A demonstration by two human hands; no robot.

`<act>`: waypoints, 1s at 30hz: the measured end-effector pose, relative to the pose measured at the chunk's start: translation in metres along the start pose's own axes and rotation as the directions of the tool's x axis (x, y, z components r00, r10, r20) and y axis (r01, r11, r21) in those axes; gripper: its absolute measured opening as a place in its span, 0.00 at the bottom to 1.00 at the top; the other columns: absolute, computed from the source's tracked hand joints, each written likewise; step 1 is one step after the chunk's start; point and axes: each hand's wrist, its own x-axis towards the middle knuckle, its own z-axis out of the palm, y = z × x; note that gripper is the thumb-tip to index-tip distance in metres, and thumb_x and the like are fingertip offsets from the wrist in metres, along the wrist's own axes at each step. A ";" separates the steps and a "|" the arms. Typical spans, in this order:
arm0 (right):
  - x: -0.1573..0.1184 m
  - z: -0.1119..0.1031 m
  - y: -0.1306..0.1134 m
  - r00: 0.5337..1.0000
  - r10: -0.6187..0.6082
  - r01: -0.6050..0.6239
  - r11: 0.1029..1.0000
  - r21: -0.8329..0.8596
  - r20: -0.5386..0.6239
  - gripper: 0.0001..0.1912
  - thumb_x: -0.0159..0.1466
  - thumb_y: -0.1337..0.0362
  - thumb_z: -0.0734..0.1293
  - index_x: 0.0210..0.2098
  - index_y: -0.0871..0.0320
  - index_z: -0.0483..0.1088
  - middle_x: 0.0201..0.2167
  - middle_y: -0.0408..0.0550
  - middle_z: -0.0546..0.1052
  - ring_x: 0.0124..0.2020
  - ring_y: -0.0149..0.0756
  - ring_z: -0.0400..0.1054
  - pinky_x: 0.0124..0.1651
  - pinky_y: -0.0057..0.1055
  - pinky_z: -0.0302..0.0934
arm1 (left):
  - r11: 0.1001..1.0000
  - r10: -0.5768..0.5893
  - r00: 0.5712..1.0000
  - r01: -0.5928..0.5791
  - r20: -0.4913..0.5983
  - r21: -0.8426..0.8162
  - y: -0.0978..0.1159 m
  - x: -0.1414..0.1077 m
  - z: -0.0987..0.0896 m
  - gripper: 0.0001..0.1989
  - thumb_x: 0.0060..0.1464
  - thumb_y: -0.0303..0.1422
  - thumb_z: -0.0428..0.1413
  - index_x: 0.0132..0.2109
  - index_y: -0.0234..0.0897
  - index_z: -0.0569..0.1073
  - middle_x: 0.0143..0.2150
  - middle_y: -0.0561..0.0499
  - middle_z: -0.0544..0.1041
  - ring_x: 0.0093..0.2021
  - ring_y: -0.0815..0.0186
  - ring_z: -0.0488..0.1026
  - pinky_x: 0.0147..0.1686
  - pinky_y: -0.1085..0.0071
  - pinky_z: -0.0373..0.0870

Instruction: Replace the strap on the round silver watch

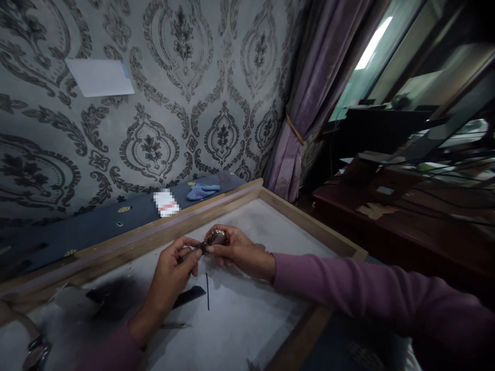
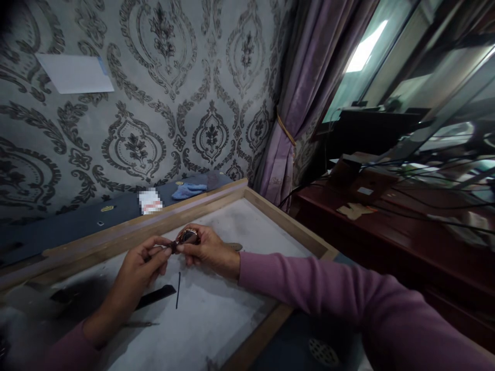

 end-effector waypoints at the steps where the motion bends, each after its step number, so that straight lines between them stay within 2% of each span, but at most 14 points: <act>1: 0.000 0.000 0.000 1.000 0.001 -0.001 1.000 -0.004 0.001 0.19 0.48 0.59 0.78 0.31 0.61 0.67 0.16 0.34 0.69 0.14 0.21 0.59 0.14 0.18 0.47 | 1.000 -0.010 1.000 0.010 -0.004 -0.005 -0.001 0.000 0.000 0.23 0.44 0.48 0.61 0.38 0.34 0.69 0.16 0.61 0.65 0.12 0.78 0.50 0.14 0.79 0.42; 6: -0.001 0.000 0.001 1.000 0.027 -0.027 1.000 -0.002 0.003 0.19 0.48 0.59 0.78 0.31 0.60 0.67 0.15 0.33 0.68 0.14 0.21 0.59 0.14 0.18 0.48 | 0.999 -0.019 1.000 0.019 -0.002 -0.031 -0.009 0.001 -0.003 0.21 0.45 0.46 0.62 0.38 0.34 0.70 0.16 0.61 0.66 0.14 0.77 0.51 0.15 0.79 0.44; 9: 0.000 0.000 0.002 0.999 0.043 -0.043 0.999 0.022 0.011 0.20 0.48 0.58 0.78 0.31 0.60 0.67 0.19 0.36 0.72 0.14 0.21 0.61 0.13 0.18 0.50 | 1.000 -0.012 1.000 0.012 -0.005 -0.020 -0.008 0.001 -0.004 0.19 0.45 0.44 0.63 0.37 0.33 0.71 0.16 0.61 0.65 0.15 0.76 0.52 0.16 0.79 0.45; 12: 0.003 -0.001 0.005 0.998 0.051 -0.053 0.996 0.076 0.034 0.20 0.53 0.53 0.75 0.31 0.61 0.67 0.24 0.40 0.75 0.15 0.22 0.63 0.13 0.18 0.51 | 1.000 -0.023 1.000 0.024 -0.017 0.008 -0.003 0.000 -0.003 0.19 0.43 0.44 0.63 0.36 0.33 0.72 0.16 0.61 0.65 0.15 0.75 0.52 0.16 0.78 0.44; 16: 0.004 -0.005 0.006 0.994 0.073 -0.084 0.986 0.145 0.077 0.21 0.56 0.49 0.72 0.31 0.62 0.68 0.23 0.43 0.75 0.15 0.23 0.65 0.13 0.19 0.52 | 0.999 0.017 0.999 -0.016 -0.030 0.031 0.004 0.000 -0.002 0.16 0.41 0.41 0.62 0.33 0.33 0.73 0.15 0.60 0.65 0.17 0.73 0.56 0.17 0.78 0.48; 23: 0.002 -0.007 0.006 0.986 0.111 -0.124 0.987 0.104 0.121 0.18 0.61 0.52 0.69 0.32 0.64 0.69 0.25 0.46 0.77 0.17 0.25 0.69 0.16 0.19 0.56 | 0.999 0.038 0.999 -0.039 0.015 0.038 0.004 0.002 -0.004 0.12 0.41 0.38 0.62 0.31 0.35 0.73 0.18 0.58 0.69 0.18 0.72 0.59 0.19 0.76 0.55; 30: 0.000 -0.004 0.007 0.981 0.140 -0.154 0.983 0.100 0.136 0.19 0.59 0.52 0.70 0.29 0.64 0.69 0.23 0.47 0.77 0.18 0.27 0.71 0.16 0.19 0.57 | 0.992 0.029 0.996 -0.040 0.089 0.117 0.003 -0.002 -0.007 0.11 0.44 0.38 0.61 0.31 0.35 0.73 0.17 0.59 0.66 0.18 0.72 0.60 0.21 0.76 0.55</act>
